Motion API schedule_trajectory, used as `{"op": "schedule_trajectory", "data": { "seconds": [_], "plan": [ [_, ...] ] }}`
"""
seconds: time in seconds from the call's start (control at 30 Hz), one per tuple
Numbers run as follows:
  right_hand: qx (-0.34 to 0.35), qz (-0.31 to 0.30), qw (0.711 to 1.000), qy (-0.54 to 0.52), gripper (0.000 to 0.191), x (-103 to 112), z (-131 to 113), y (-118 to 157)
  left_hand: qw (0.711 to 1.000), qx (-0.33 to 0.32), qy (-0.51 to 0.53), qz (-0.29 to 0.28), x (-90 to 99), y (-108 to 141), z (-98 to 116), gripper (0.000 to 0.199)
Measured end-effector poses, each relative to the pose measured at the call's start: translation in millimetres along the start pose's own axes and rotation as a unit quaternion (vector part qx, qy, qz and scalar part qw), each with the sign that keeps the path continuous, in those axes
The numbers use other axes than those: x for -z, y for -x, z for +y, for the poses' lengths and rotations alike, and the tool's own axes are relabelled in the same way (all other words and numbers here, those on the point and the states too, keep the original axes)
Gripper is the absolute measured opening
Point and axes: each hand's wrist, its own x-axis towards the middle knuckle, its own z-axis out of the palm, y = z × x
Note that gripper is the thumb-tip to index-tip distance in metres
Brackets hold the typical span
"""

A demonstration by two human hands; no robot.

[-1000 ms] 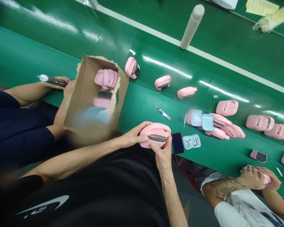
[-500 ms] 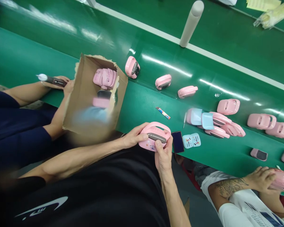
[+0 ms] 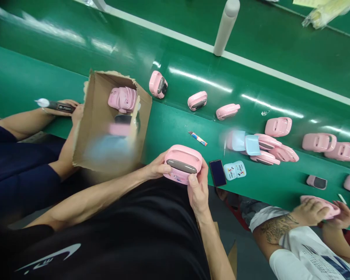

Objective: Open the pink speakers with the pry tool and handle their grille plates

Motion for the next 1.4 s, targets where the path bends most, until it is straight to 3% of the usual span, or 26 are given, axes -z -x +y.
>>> {"op": "schedule_trajectory", "data": {
  "seconds": [0.2, 0.4, 0.5, 0.73, 1.0, 1.2, 1.4],
  "plan": [
    [0.014, -0.028, 1.0, 0.002, 0.067, -4.1, -3.9, 1.1, 0.999, 0.012, 0.04, 0.001, 7.5, 0.4, 1.0, 0.084],
    [0.017, -0.006, 0.999, 0.051, 0.077, -1.5, 0.5, -3.4, 0.998, 0.038, 0.039, 0.004, 17.0, 2.5, 0.6, 0.071],
    [0.012, -0.016, 0.999, 0.046, 0.073, -1.3, 0.6, -5.8, 0.997, 0.035, 0.057, 0.024, 17.0, 3.5, -2.5, 0.07],
    [-0.025, -0.041, 0.999, -0.019, 0.07, -4.6, -2.3, -7.3, 0.994, 0.04, 0.1, 0.031, 11.9, 4.7, -3.3, 0.063],
    [-0.006, -0.066, 0.998, -0.016, 0.069, 4.8, 7.1, -10.1, 0.994, 0.055, 0.087, 0.039, 3.6, 8.0, 7.5, 0.056],
    [-0.024, -0.071, 0.996, -0.044, 0.062, 6.5, 9.9, -15.1, 0.99, 0.036, 0.08, 0.106, -7.3, 9.8, -2.5, 0.058],
    [-0.046, -0.062, 0.996, -0.032, 0.066, 4.4, 10.3, -18.4, 0.99, 0.026, 0.055, 0.131, -8.7, 11.9, -8.7, 0.059]
  ]
}}
